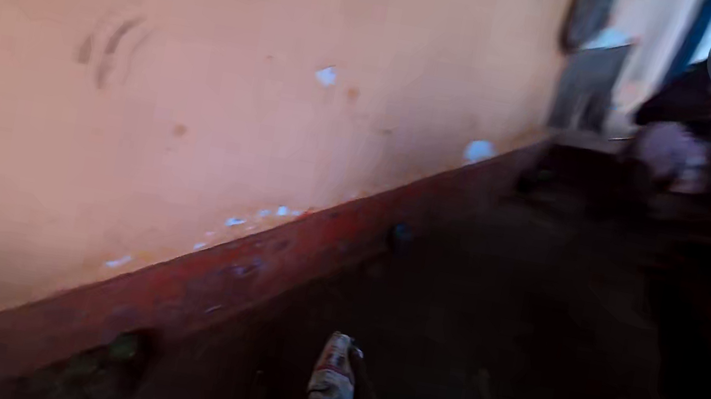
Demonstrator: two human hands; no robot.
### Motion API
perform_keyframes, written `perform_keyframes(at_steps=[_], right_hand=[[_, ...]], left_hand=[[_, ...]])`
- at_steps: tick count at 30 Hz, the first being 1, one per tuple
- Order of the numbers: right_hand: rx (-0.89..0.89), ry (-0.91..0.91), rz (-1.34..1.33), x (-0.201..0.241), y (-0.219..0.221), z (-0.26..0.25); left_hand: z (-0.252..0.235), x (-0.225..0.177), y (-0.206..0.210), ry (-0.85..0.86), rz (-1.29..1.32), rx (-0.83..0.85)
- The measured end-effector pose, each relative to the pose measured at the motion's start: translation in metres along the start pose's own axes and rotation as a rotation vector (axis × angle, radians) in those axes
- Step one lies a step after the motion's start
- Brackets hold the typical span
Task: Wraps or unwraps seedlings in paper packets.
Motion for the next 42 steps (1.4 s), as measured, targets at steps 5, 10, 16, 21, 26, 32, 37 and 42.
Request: perform_keyframes(at_steps=[5,10,16,21,26,32,37,42], right_hand=[[0.119,0.101,0.083,-0.053,0.008,-0.015],[0.095,0.112,0.233,-0.062,-0.004,-0.016],[0.143,-0.308,0.516,-0.028,0.0,-0.028],[0.349,-0.541,0.653,-0.027,0.021,-0.013],[0.208,-0.461,0.729,-0.03,0.006,-0.021],[0.303,-0.414,0.716,-0.034,0.021,-0.013],[0.406,-0.389,0.785,-0.04,0.031,-0.01],[0.398,-0.354,0.712,-0.047,0.028,-0.012]], left_hand=[[0.004,-0.09,0.01,-0.102,-0.127,-0.015],[-0.001,-0.073,-0.004,-0.016,0.1,-0.167],[-0.009,-0.008,-0.036,0.01,0.287,-0.295],[-0.006,-0.006,-0.031,-0.107,0.092,-0.185],[-0.007,-0.009,-0.039,-0.001,-0.133,-0.316],[0.004,-0.028,-0.08,0.119,-0.175,-0.564],[0.017,-0.018,-0.118,0.07,0.09,-0.849],[0.011,0.001,-0.117,0.059,0.661,-0.835]])
Point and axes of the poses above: each hand's wrist, its own z-axis away from the middle knuckle, its own y-axis out of the palm, x = y × z, the point moved 10 cm from there along -z, towards the middle knuckle, and after that the axes turned 4 degrees about -x, right-handed, at the moved point
